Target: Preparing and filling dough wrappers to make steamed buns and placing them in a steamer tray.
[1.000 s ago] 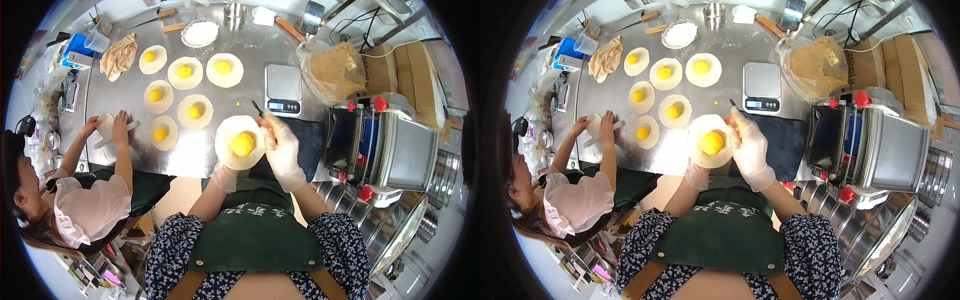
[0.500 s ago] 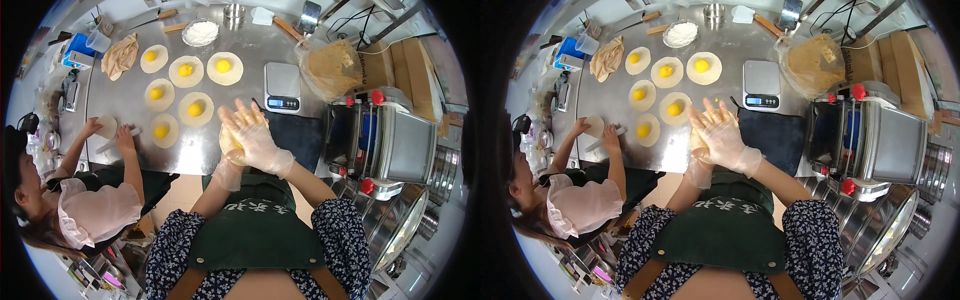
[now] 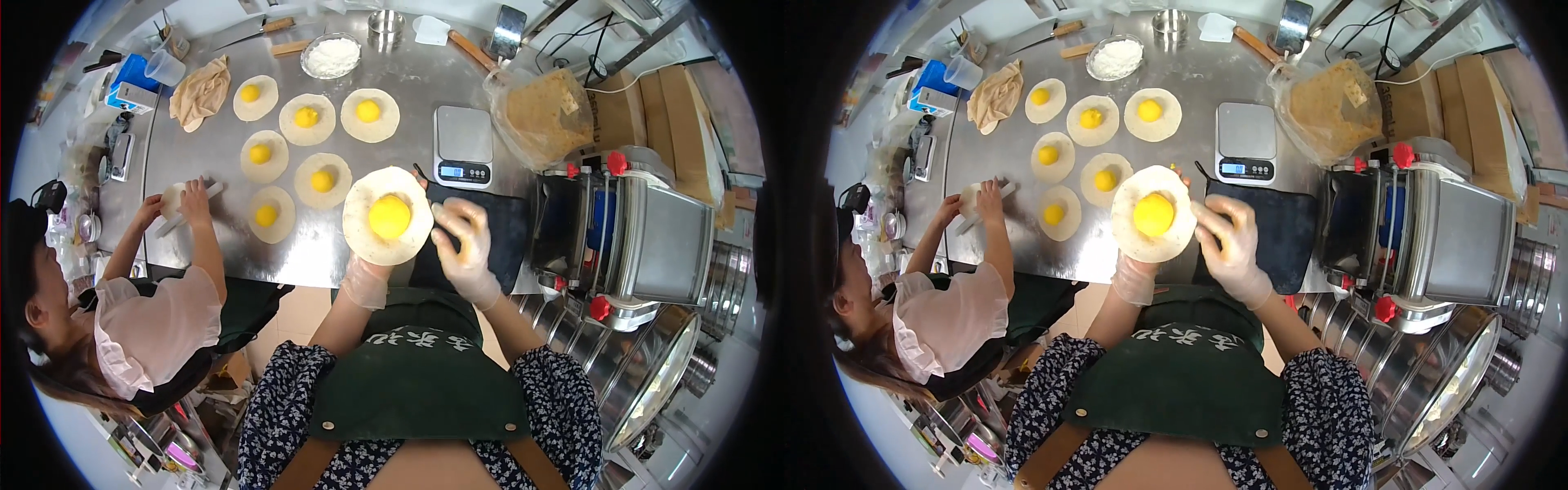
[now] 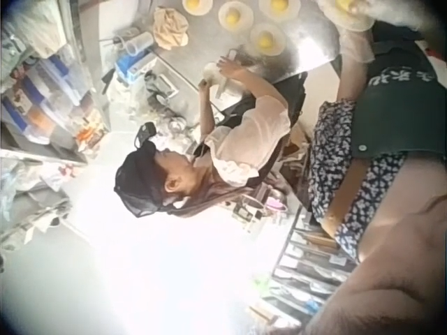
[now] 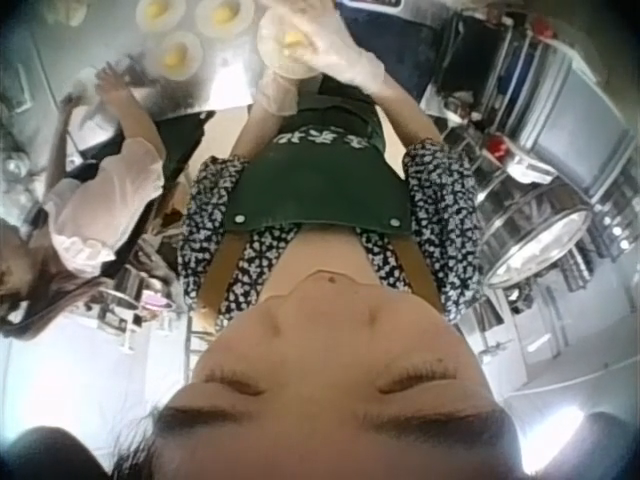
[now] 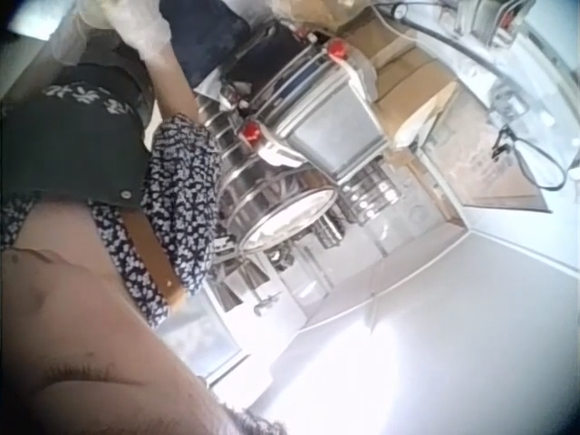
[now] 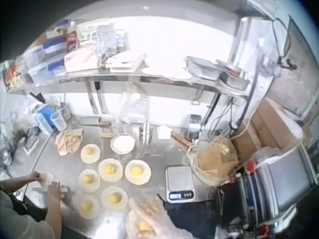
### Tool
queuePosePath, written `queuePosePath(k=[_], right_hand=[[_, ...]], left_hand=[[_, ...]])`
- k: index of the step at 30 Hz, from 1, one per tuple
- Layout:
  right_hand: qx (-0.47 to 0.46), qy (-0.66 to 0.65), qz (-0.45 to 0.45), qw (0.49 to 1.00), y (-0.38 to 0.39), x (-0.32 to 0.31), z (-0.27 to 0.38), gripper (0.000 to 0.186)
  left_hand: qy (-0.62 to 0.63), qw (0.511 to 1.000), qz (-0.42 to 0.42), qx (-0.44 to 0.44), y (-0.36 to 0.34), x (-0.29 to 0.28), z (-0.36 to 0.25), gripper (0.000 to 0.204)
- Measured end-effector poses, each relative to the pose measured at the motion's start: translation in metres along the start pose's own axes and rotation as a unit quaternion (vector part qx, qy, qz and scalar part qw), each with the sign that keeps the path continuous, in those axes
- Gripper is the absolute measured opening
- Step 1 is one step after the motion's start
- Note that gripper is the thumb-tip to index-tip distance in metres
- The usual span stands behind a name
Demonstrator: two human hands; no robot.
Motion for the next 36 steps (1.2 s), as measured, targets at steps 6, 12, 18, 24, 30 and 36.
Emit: queuePosePath(k=[6, 12, 18, 24, 30, 36], right_hand=[[-0.018, -0.015, -0.054, 0.998, 0.016, 0.004, 0.011, 0.039], [-0.016, -0.018, -0.082, 0.996, 0.004, -0.001, 0.022, 0.030], [0.077, -0.085, -0.083, 0.990, -0.001, 0.001, 0.030, 0.027], [0.105, -0.098, -0.054, 0.988, -0.013, -0.003, 0.041, 0.033], [0.128, -0.068, 0.008, 0.989, -0.019, -0.003, 0.044, 0.033], [0.158, -0.101, -0.023, 0.982, -0.015, -0.008, 0.049, 0.031]], left_hand=[[0.117, 0.974, 0.165, -0.104, 0.008, 0.032, 0.011, 0.066], [0.107, 0.991, 0.078, -0.034, 0.016, 0.032, 0.014, 0.061], [0.078, 0.991, 0.102, 0.047, 0.021, 0.025, 0.007, 0.067], [-0.263, 0.949, 0.060, 0.162, 0.039, 0.049, -0.008, 0.045], [-0.198, 0.969, 0.053, 0.138, 0.042, 0.040, -0.004, 0.048], [0.008, 0.999, 0.036, 0.037, 0.043, 0.043, 0.005, 0.059]])
Point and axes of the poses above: each hand's wrist, its own y-axis away from the middle knuckle, its own x-axis out of the palm, z = x × y, the point moved 6 cm from there along -y, towards the middle knuckle, and after that the axes turned 8 degrees about -z, right-handed, at the moved point
